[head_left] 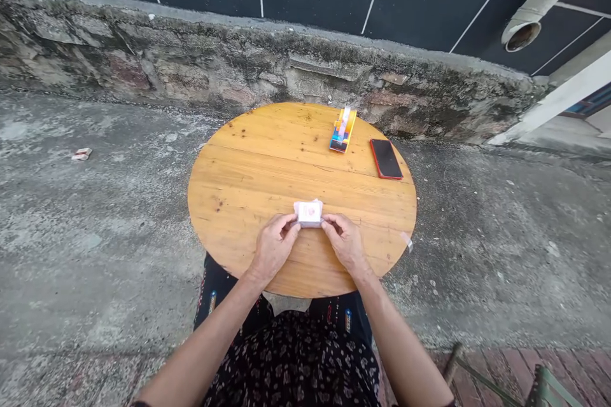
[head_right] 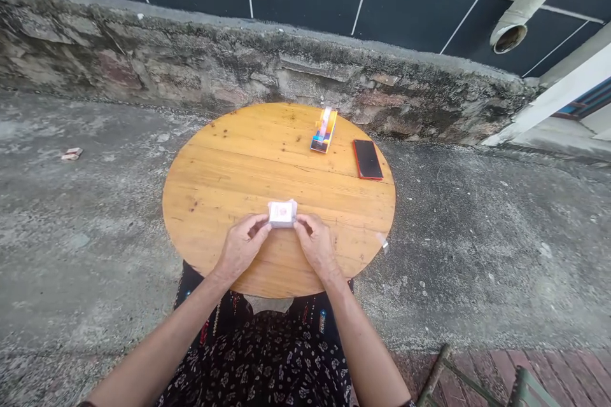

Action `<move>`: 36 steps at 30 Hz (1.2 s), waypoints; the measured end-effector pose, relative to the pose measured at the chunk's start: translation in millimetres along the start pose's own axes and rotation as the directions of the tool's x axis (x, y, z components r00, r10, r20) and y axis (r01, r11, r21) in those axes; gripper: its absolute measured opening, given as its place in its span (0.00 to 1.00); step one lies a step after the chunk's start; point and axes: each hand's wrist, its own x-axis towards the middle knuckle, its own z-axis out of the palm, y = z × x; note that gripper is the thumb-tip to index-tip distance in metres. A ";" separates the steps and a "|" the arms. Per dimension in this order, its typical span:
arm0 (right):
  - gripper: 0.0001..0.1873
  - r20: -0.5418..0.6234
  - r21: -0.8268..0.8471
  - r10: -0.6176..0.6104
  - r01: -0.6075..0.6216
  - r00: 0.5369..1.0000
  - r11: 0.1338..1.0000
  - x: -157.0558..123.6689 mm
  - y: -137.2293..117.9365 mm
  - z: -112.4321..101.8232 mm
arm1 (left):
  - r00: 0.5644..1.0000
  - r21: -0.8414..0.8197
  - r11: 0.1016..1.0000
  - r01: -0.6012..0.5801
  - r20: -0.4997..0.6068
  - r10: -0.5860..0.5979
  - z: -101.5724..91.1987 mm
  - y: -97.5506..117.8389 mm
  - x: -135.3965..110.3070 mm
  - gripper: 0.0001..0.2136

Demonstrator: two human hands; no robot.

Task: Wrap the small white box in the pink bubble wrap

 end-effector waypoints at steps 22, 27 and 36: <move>0.41 0.111 -0.086 -0.082 0.092 0.990 0.992 6.3 -2.5 -8.9 | 1.000 -0.109 0.994 0.012 0.026 -0.010 -0.8 -6.2 11.0 0.35; 0.45 0.220 -0.021 -0.118 0.125 0.968 0.992 24.0 -1.2 -7.8 | 0.993 -0.180 0.984 -0.016 0.116 0.037 3.7 -10.0 25.6 0.39; 0.43 0.238 -0.019 -0.025 0.030 0.971 0.999 32.3 7.4 -3.2 | 0.977 -0.160 0.985 0.068 0.210 -0.033 -0.7 -18.2 40.4 0.42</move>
